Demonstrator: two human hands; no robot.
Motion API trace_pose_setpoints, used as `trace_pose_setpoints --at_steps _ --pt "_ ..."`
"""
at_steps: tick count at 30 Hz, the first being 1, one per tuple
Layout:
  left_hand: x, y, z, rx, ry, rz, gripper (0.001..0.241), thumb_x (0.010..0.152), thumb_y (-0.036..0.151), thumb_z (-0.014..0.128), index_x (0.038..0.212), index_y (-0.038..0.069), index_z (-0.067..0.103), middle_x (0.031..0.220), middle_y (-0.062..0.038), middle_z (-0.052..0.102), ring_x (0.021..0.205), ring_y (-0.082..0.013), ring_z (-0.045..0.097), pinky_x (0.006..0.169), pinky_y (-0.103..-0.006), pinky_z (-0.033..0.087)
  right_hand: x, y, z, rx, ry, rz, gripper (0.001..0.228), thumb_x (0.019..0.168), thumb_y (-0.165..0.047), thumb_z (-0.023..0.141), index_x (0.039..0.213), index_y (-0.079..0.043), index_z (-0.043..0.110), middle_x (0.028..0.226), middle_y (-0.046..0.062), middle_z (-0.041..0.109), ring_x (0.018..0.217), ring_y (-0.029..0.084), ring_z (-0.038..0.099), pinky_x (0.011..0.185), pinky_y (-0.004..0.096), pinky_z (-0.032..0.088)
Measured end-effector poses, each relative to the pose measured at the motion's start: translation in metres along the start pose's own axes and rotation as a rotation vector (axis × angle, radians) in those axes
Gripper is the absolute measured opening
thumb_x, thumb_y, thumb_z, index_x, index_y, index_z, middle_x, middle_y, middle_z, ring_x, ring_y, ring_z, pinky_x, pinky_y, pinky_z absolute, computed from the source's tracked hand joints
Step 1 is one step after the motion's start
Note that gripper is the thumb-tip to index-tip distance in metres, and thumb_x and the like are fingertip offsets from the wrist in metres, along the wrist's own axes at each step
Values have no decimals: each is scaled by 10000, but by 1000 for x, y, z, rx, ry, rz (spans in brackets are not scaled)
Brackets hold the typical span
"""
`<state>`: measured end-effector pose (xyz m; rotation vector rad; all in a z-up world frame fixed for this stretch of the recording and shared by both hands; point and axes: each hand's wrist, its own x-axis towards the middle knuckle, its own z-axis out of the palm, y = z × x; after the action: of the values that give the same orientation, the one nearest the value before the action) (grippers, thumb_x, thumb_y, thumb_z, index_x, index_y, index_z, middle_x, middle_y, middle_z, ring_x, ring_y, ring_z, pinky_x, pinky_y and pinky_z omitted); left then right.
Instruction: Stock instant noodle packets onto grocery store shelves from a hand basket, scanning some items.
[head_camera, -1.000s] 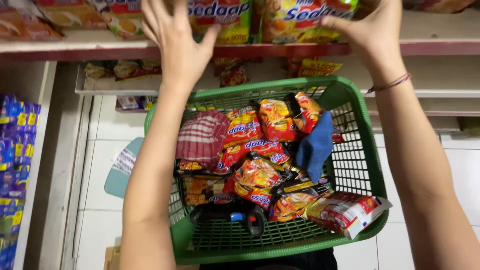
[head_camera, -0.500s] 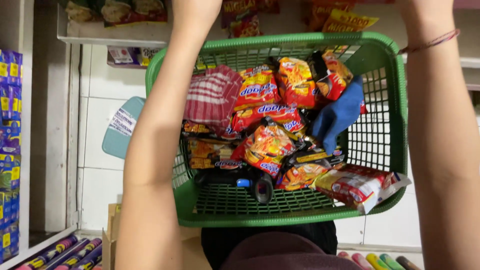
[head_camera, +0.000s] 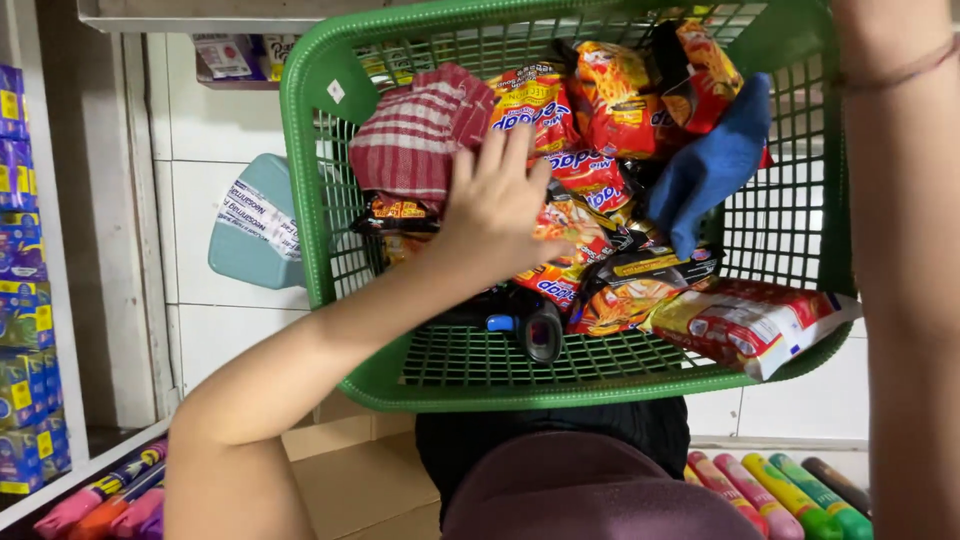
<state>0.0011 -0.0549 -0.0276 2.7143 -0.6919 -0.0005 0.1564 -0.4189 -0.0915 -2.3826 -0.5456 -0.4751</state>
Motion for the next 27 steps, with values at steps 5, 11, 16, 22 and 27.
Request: trace_pose_setpoints --at_steps 5,11,16,22,27 --pt "-3 0 -1 -384 -212 -70 611 749 364 866 1177 18 601 984 -187 696 992 -382 666 861 -506 513 13 -89 -18 39 -25 -16 138 1056 -88 683 1021 44 661 873 93 672 734 174 561 684 311 463" --pt "12 2 -70 -600 30 98 435 794 230 847 1145 47 667 1048 -168 745 949 -299 750 844 -406 594 16 -207 -48 405 -509 -157 738 746 -311 892 1342 -2 585 1261 128 640 1167 224 627 1019 341 496" --pt "34 31 -126 -719 128 278 381 893 181 795 1227 65 655 1080 -128 748 952 -257 758 869 -340 608 -23 -217 -43 644 -585 -5 821 689 -271 927 1363 -4 544 1308 109 641 1213 213 627 1058 371 508" --pt "80 16 -78 -1017 -55 208 370 1027 281 584 1351 105 608 1090 -109 723 1010 -251 733 885 -348 596 -84 -172 -87 808 -162 411 758 765 -131 881 1405 -11 493 1300 92 641 1179 196 662 1021 385 578" --pt "105 49 -5 -402 218 421 538 895 349 702 1363 108 593 1295 -234 628 1249 -381 567 1033 -537 452 -99 -154 -117 1050 254 455 703 896 -78 838 1487 -10 462 1363 71 626 1243 170 628 1137 332 538"
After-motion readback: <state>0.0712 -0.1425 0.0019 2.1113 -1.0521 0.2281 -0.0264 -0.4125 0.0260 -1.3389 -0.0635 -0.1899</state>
